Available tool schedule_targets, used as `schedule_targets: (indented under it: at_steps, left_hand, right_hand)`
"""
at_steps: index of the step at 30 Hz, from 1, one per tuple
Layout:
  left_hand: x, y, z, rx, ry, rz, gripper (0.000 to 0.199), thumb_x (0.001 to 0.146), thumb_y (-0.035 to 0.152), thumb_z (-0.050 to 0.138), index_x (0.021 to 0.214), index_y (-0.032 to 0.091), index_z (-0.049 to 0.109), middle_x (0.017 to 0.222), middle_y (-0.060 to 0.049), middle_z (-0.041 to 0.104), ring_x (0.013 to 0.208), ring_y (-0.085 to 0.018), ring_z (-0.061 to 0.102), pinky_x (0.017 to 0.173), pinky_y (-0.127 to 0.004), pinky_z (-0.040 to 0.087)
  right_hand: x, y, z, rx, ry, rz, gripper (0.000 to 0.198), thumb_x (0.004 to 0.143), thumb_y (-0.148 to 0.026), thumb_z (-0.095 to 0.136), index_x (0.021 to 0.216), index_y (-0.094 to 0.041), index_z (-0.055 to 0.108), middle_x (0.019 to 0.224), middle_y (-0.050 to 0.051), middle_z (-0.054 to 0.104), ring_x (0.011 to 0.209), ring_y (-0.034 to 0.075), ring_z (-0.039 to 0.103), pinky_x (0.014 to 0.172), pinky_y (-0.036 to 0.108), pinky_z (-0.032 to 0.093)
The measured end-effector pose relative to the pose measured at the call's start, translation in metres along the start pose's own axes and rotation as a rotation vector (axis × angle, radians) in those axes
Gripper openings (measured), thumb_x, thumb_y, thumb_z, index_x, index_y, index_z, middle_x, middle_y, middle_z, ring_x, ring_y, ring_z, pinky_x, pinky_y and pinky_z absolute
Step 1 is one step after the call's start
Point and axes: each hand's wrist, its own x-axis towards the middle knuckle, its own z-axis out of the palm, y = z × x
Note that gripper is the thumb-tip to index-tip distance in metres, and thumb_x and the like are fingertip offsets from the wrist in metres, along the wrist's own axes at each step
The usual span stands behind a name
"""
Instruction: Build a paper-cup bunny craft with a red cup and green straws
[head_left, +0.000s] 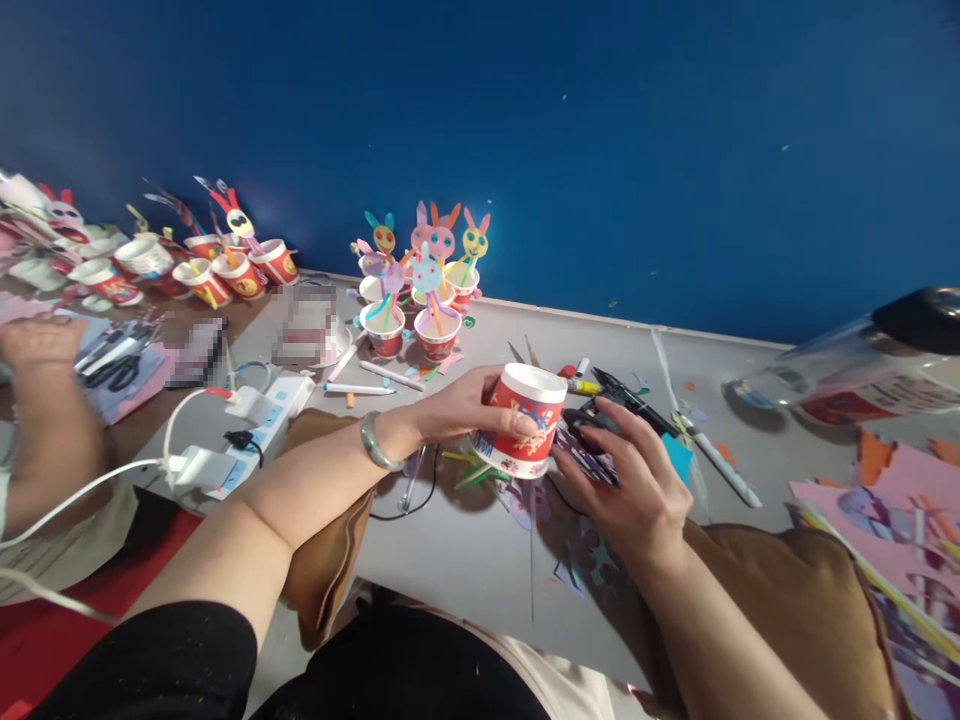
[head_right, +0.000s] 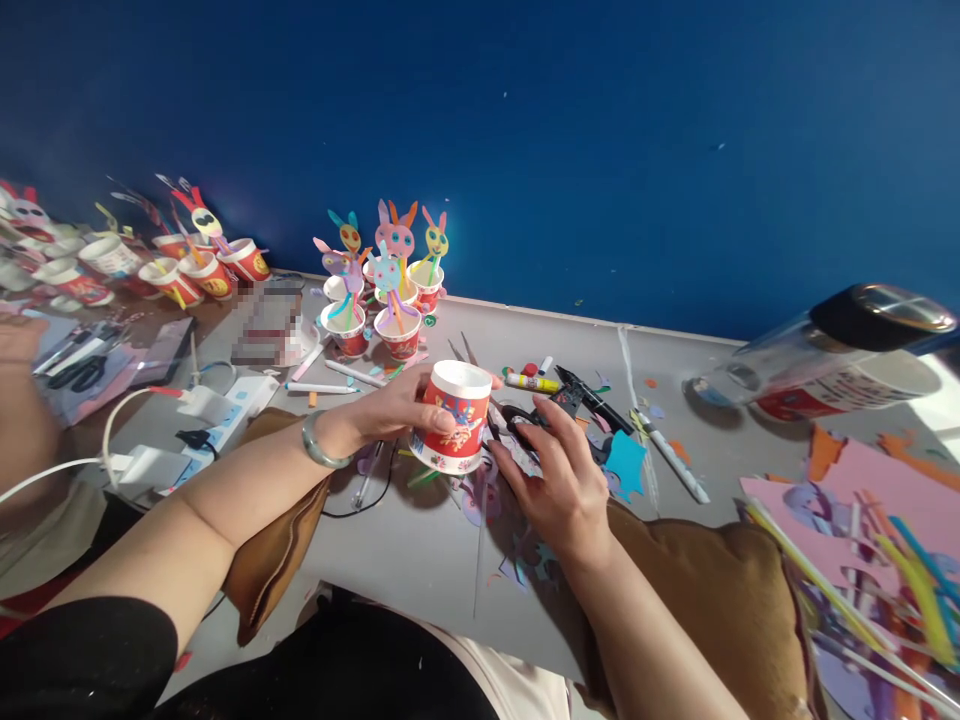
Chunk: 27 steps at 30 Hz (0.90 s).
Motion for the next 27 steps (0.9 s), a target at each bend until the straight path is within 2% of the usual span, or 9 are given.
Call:
schedule_targets:
  at_steps: [3,6,9,12,14,17,21,24,27]
  left_hand:
    - [-0.001,0.0,0.001,0.067,-0.015,0.014,0.058,0.064,0.041,0.089,0.112,0.015,0.07,0.108,-0.014,0.074,0.099,-0.026,0.07,0.089,-0.041,0.054]
    - [-0.002,-0.001,0.003,0.198,-0.05,0.096,0.063,0.064,0.04,0.09,0.118,0.016,0.069,0.119,-0.014,0.071,0.113,-0.03,0.066,0.097,-0.042,0.052]
    - [-0.001,-0.003,0.003,0.328,-0.114,0.22,0.066,0.062,0.037,0.091,0.121,0.018,0.068,0.133,-0.015,0.065,0.129,-0.032,0.058,0.108,-0.042,0.046]
    - [0.0,-0.005,-0.002,0.477,-0.145,0.326,0.064,0.064,0.039,0.09,0.12,0.019,0.067,0.133,-0.015,0.064,0.131,-0.031,0.057,0.109,-0.041,0.046]
    - [0.003,-0.007,-0.008,0.631,-0.084,0.416,0.064,0.066,0.042,0.089,0.121,0.019,0.065,0.129,-0.014,0.065,0.125,-0.03,0.06,0.107,-0.043,0.048]
    - [0.008,-0.012,-0.023,0.852,0.181,0.612,0.063,0.073,0.043,0.084,0.126,0.02,0.058,0.122,-0.013,0.068,0.113,-0.027,0.065,0.1,-0.043,0.051]
    - [0.013,-0.016,-0.037,1.115,0.405,0.787,0.06,0.078,0.034,0.08,0.129,0.02,0.052,0.118,-0.012,0.069,0.109,-0.026,0.066,0.096,-0.043,0.052]
    - [0.013,-0.015,-0.038,1.252,0.471,0.836,0.059,0.078,0.029,0.076,0.131,0.02,0.05,0.119,-0.012,0.068,0.111,-0.026,0.065,0.099,-0.045,0.05]
    - [0.011,-0.015,-0.034,1.327,0.487,0.851,0.057,0.08,0.025,0.071,0.132,0.021,0.048,0.121,-0.012,0.067,0.115,-0.026,0.063,0.105,-0.047,0.046]
  right_hand:
    - [-0.004,0.004,0.005,-0.052,0.014,-0.058,0.024,0.086,-0.033,0.075,0.107,-0.027,0.064,0.135,0.013,0.064,0.117,0.034,0.066,0.102,0.056,0.054]
    - [-0.004,0.009,0.008,-0.105,-0.014,-0.071,0.021,0.086,-0.037,0.074,0.1,-0.025,0.064,0.127,0.014,0.068,0.113,0.031,0.068,0.095,0.048,0.057]
    - [-0.001,0.014,0.008,-0.173,-0.045,0.015,0.024,0.084,-0.045,0.073,0.087,-0.023,0.062,0.101,0.011,0.074,0.089,0.026,0.071,0.07,0.037,0.056]
    - [0.008,0.017,0.001,-0.145,-0.033,0.152,0.026,0.078,-0.044,0.071,0.078,-0.023,0.056,0.074,0.003,0.065,0.06,0.017,0.059,0.054,0.029,0.044]
    - [0.016,0.016,-0.007,-0.058,-0.011,0.243,0.025,0.075,-0.04,0.069,0.074,-0.024,0.051,0.064,-0.002,0.057,0.052,0.013,0.049,0.051,0.027,0.039]
    - [0.025,0.014,-0.022,0.036,-0.016,0.293,0.03,0.075,-0.039,0.069,0.068,-0.024,0.044,0.057,-0.005,0.048,0.049,0.011,0.042,0.049,0.025,0.035]
    - [0.025,0.014,-0.033,-0.055,-0.101,0.067,0.028,0.075,-0.04,0.067,0.067,-0.023,0.046,0.06,-0.003,0.054,0.054,0.013,0.046,0.055,0.027,0.036]
    - [0.02,0.016,-0.031,-0.174,-0.115,-0.086,0.029,0.079,-0.046,0.067,0.071,-0.023,0.051,0.065,0.0,0.06,0.06,0.017,0.051,0.061,0.029,0.039]
    - [0.017,0.014,-0.027,-0.238,-0.132,-0.155,0.031,0.085,-0.047,0.065,0.073,-0.023,0.051,0.066,0.0,0.061,0.061,0.018,0.052,0.066,0.03,0.039]
